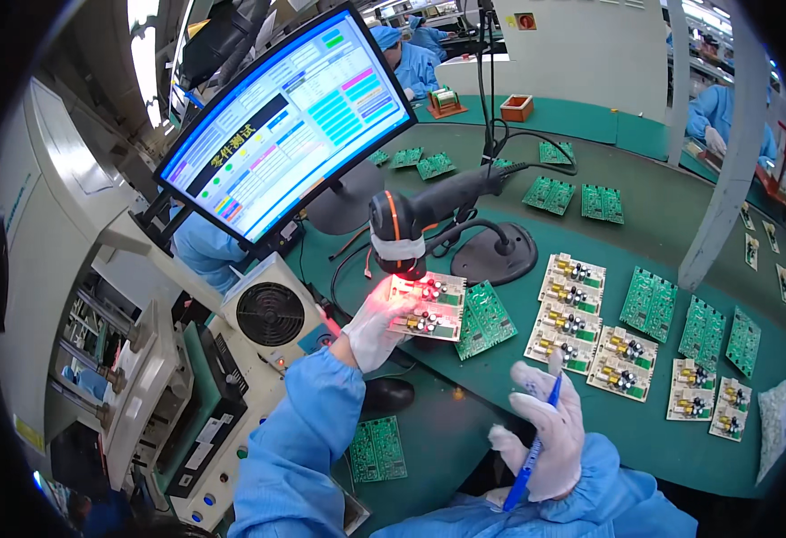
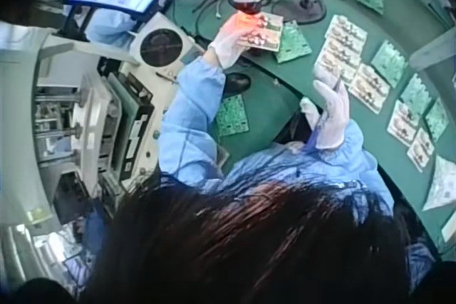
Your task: The person tests circuit boards by placing them into a testing machine, pressing the machine buttons, scanning the boards under a barcode scanner, marking them with a pen, and transferring them onto a conveyor belt.
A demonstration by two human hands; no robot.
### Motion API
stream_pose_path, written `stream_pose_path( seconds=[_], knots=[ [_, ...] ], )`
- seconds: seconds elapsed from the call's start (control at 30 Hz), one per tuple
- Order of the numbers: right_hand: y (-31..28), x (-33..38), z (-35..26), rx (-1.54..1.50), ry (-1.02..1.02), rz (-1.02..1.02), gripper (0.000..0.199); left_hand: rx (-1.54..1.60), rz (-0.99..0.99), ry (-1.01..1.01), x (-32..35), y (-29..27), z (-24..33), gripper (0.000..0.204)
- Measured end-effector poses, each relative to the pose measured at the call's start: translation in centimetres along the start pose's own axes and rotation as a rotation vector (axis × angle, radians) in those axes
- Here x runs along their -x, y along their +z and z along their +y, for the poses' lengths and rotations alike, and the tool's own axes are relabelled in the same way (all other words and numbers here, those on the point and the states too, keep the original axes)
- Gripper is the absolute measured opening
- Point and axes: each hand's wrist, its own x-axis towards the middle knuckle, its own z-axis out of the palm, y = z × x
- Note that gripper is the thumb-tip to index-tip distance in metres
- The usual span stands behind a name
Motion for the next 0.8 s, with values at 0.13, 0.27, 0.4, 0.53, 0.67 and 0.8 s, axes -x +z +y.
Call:
stream_pose_path(
  seconds=[0.13, 0.27, 0.4, 0.53, 0.67, 0.8],
  knots=[
    [-1.2, 0.4, 1.6, 0.089, 0.039, 0.002, 0.037, 0.232, 0.033, -0.115, 0.9, 1.7, 1.3, 0.040],
    [-1.3, 0.3, 2.3, 0.055, 0.052, 0.024, 0.029, 0.269, -0.037, -0.087, 1.8, 2.2, 1.9, 0.034],
    [-1.2, 0.3, 2.4, 0.056, 0.024, 0.034, 0.029, -0.041, -0.028, 0.021, 2.2, 1.8, 1.5, 0.037],
    [-1.3, 0.4, 2.0, 0.072, 0.041, 0.034, 0.026, 0.203, 0.009, -0.186, 1.3, 1.1, 0.7, 0.037],
    [-1.2, 0.3, 2.1, 0.078, 0.081, 0.012, 0.024, 0.241, -0.036, -0.180, 1.4, 0.7, 0.0, 0.036],
    [-1.2, 1.0, 1.9, -0.008, 0.107, 0.087, 0.031, 0.054, -0.016, -0.088, 1.6, 1.8, 0.5, 0.038]
  ],
)
